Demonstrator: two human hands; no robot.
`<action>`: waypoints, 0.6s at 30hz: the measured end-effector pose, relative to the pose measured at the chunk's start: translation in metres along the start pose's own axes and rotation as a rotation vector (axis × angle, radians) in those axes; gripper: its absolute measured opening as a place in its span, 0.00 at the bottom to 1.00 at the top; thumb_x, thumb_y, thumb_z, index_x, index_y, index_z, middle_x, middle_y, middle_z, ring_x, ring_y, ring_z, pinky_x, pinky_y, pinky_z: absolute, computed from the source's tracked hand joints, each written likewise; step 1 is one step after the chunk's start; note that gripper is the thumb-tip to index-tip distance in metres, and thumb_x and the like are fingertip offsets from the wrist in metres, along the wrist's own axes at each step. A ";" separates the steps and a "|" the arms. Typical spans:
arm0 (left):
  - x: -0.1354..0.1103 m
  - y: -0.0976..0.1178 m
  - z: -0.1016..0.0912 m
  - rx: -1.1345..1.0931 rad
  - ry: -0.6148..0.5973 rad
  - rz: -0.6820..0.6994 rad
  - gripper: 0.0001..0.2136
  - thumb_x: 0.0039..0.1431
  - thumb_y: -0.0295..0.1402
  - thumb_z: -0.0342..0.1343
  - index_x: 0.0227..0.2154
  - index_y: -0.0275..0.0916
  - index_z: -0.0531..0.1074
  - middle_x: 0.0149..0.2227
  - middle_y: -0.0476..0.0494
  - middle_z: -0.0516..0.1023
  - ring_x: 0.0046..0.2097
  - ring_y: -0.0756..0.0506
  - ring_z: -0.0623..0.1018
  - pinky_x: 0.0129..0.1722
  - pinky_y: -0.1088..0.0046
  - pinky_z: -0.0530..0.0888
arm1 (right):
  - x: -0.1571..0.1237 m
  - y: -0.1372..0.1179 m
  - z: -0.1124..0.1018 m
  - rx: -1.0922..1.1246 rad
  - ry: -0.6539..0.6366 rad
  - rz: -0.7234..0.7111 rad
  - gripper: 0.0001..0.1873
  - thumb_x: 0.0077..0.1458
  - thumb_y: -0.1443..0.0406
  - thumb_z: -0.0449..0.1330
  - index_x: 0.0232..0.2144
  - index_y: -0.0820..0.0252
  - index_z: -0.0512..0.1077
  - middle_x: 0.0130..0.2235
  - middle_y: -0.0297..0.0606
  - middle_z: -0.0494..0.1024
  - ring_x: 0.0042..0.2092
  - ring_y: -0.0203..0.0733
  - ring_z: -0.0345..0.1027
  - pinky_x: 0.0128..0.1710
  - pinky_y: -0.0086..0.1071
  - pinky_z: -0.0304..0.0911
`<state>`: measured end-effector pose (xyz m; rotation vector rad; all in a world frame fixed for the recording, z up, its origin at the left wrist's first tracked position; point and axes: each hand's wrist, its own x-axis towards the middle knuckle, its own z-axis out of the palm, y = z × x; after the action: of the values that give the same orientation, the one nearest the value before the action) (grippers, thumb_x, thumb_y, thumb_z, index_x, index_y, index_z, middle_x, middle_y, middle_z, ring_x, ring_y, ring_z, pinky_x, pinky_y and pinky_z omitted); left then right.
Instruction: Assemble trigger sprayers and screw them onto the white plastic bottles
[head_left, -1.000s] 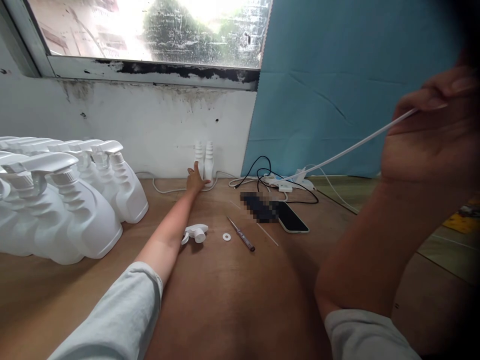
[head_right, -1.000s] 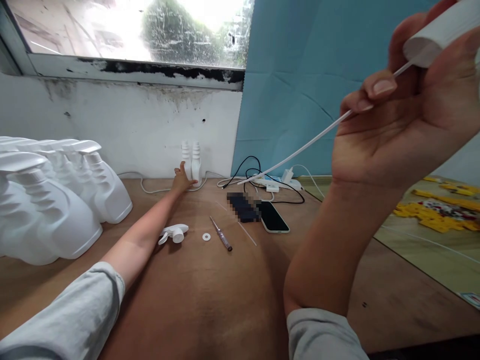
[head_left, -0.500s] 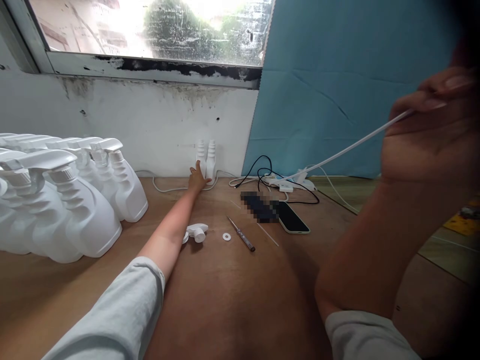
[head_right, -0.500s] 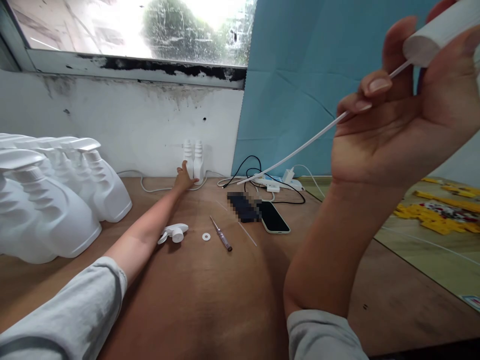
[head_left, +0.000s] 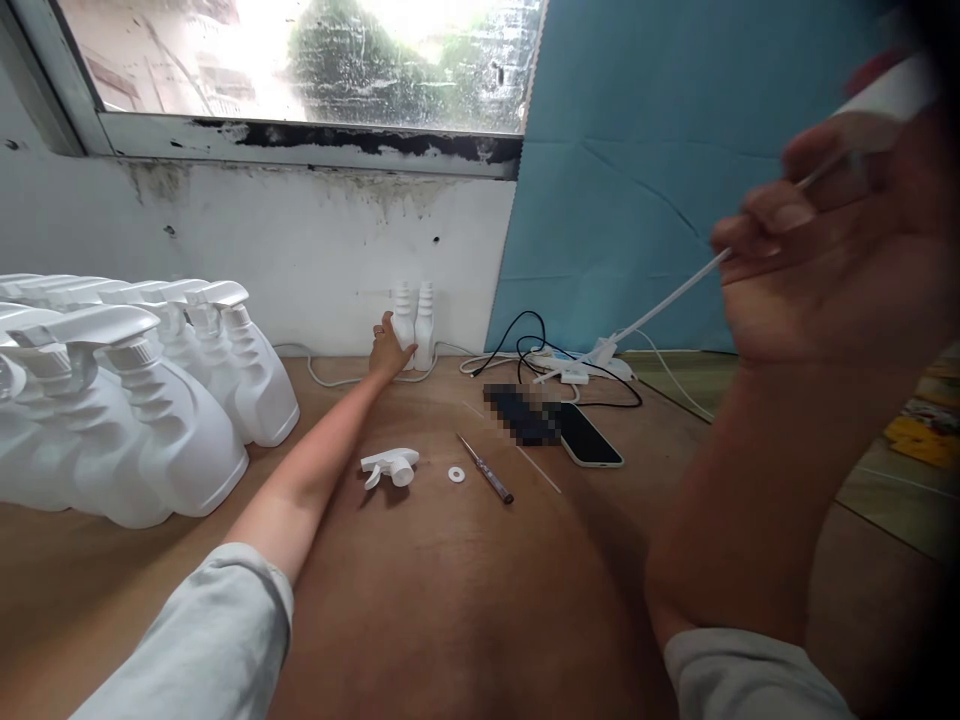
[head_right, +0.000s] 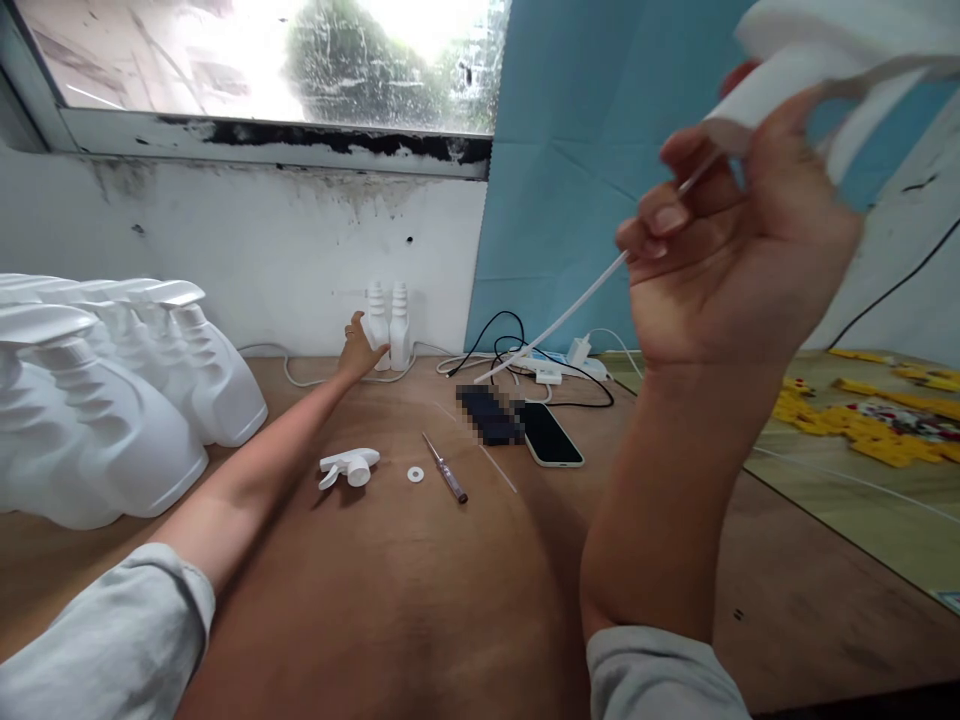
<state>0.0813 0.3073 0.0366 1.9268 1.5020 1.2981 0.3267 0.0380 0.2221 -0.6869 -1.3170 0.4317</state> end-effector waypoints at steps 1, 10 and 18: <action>-0.005 0.006 -0.008 -0.048 0.001 0.017 0.38 0.54 0.29 0.61 0.61 0.43 0.44 0.59 0.30 0.53 0.59 0.33 0.65 0.57 0.53 0.62 | 0.000 0.001 0.007 0.111 0.041 -0.003 0.25 0.69 0.60 0.41 0.34 0.56 0.77 0.42 0.36 0.68 0.28 0.24 0.54 0.28 0.26 0.54; -0.108 0.055 -0.075 -0.550 -0.374 0.047 0.23 0.65 0.51 0.37 0.48 0.37 0.62 0.46 0.35 0.71 0.37 0.44 0.77 0.30 0.67 0.78 | -0.041 0.091 0.074 0.358 -0.559 0.963 0.11 0.53 0.62 0.62 0.32 0.66 0.68 0.22 0.27 0.49 0.22 0.25 0.40 0.19 0.22 0.38; -0.166 0.044 -0.103 -0.867 -0.628 -0.239 0.30 0.55 0.50 0.57 0.54 0.39 0.58 0.31 0.42 0.75 0.24 0.51 0.71 0.19 0.78 0.67 | -0.091 0.129 0.109 0.137 -0.733 1.085 0.29 0.45 0.44 0.64 0.23 0.62 0.60 0.19 0.21 0.43 0.20 0.24 0.31 0.17 0.24 0.28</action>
<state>0.0189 0.1171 0.0497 1.3254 0.6522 0.8801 0.2122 0.0968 0.0792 -1.1585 -1.4593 1.7611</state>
